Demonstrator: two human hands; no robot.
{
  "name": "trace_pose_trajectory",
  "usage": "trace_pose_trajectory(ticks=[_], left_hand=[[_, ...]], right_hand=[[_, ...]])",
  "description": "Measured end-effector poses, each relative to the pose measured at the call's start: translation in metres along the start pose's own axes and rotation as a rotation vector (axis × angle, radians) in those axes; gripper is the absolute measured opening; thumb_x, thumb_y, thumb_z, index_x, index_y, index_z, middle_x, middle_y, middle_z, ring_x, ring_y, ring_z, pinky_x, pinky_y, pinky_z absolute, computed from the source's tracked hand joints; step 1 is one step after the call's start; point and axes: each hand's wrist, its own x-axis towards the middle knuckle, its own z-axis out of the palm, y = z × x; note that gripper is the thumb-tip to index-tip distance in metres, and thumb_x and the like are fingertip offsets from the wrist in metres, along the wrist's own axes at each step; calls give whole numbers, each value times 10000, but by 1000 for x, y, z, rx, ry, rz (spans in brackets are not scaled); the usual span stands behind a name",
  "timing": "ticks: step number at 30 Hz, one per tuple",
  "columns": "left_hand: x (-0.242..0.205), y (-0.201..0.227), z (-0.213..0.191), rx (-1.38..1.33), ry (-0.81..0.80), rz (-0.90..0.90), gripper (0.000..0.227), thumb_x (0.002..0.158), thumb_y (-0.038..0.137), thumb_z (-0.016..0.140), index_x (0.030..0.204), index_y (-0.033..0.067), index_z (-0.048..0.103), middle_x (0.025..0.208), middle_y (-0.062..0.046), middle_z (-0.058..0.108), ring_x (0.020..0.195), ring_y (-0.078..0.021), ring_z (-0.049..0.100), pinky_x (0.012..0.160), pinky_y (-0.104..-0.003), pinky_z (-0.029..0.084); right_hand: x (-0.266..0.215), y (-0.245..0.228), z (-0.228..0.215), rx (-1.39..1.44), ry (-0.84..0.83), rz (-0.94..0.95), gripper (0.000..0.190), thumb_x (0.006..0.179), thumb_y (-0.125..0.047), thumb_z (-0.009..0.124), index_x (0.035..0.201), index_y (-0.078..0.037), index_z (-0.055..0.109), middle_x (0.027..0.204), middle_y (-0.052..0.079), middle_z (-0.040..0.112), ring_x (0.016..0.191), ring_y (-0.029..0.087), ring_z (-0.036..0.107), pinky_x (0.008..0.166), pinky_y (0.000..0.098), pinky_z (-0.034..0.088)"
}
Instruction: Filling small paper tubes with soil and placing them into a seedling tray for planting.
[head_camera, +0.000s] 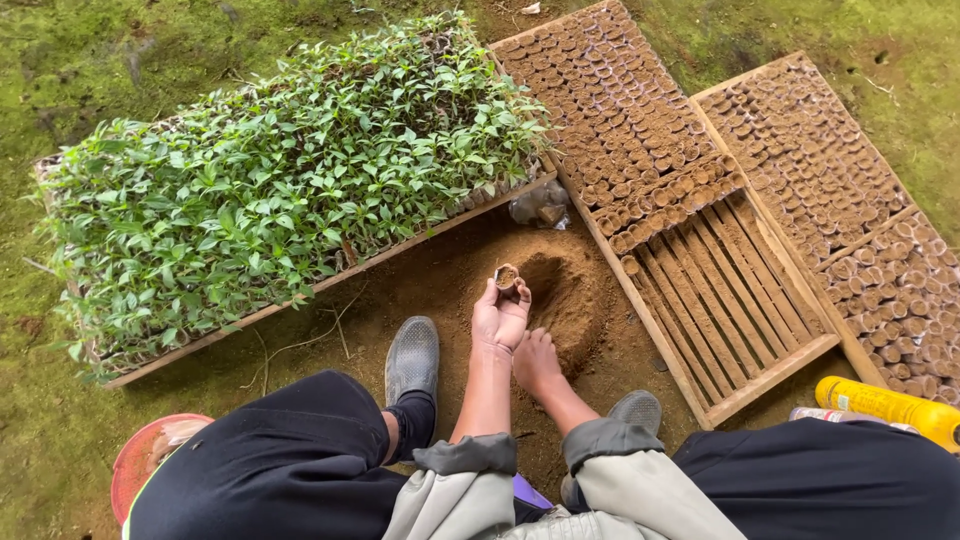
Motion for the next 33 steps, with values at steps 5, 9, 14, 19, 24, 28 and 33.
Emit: trace_pose_trajectory(ticks=[5, 9, 14, 19, 24, 28, 33], left_hand=[[-6, -2, 6, 19, -8, -18, 318, 1051, 254, 553, 1175, -10, 681, 1157, -228, 730, 962, -320, 704, 853, -397, 584], [-9, 0, 9, 95, 40, 3, 341, 1056, 289, 554, 1130, -10, 702, 1114, -239, 736, 929, -340, 710, 820, -402, 603], [-8, 1, 6, 226, 77, 44, 344, 1062, 318, 540, 1103, 31, 725, 1082, -221, 748, 904, -333, 723, 805, -405, 625], [-15, -7, 19, 362, 78, 90, 305, 1062, 294, 531, 1103, 68, 732, 1048, -169, 758, 887, -299, 718, 800, -393, 632], [-6, -10, 13, 432, 70, 111, 272, 1065, 241, 532, 1189, 87, 719, 1003, -111, 747, 864, -246, 672, 834, -391, 625], [-10, -10, 17, 435, 57, 111, 204, 1020, 228, 627, 1135, 111, 747, 1013, -127, 760, 867, -259, 704, 816, -420, 630], [-3, -6, 7, 432, 35, 93, 220, 1028, 235, 612, 1150, 113, 747, 1001, -141, 754, 884, -267, 706, 797, -395, 621]], right_hand=[[-26, -17, -82, -229, 7, -236, 259, 873, -144, 529, 934, -5, 739, 896, 155, 685, 849, 305, 656, 682, 348, 573], [9, 20, -44, 239, -128, 103, 135, 784, -157, 722, 751, -232, 829, 721, 78, 756, 769, 297, 759, 694, 395, 615], [0, 18, -206, 1039, 29, 419, 202, 733, -80, 766, 892, -203, 788, 725, 40, 744, 684, 157, 705, 640, 285, 579], [-5, 7, -301, 1547, 206, 288, 222, 814, 78, 705, 1034, 77, 736, 745, 173, 721, 576, 167, 693, 546, 266, 586], [2, -2, -319, 1193, 189, 237, 220, 796, -95, 743, 996, -127, 830, 702, 79, 750, 610, 128, 703, 543, 301, 556], [14, 0, -308, 1080, 164, 184, 248, 807, -152, 726, 1035, -171, 822, 764, 49, 773, 659, 138, 729, 611, 326, 585], [3, -4, -309, 1075, 270, 266, 258, 820, -217, 752, 1062, -150, 811, 947, 61, 796, 872, 183, 771, 757, 342, 599]])
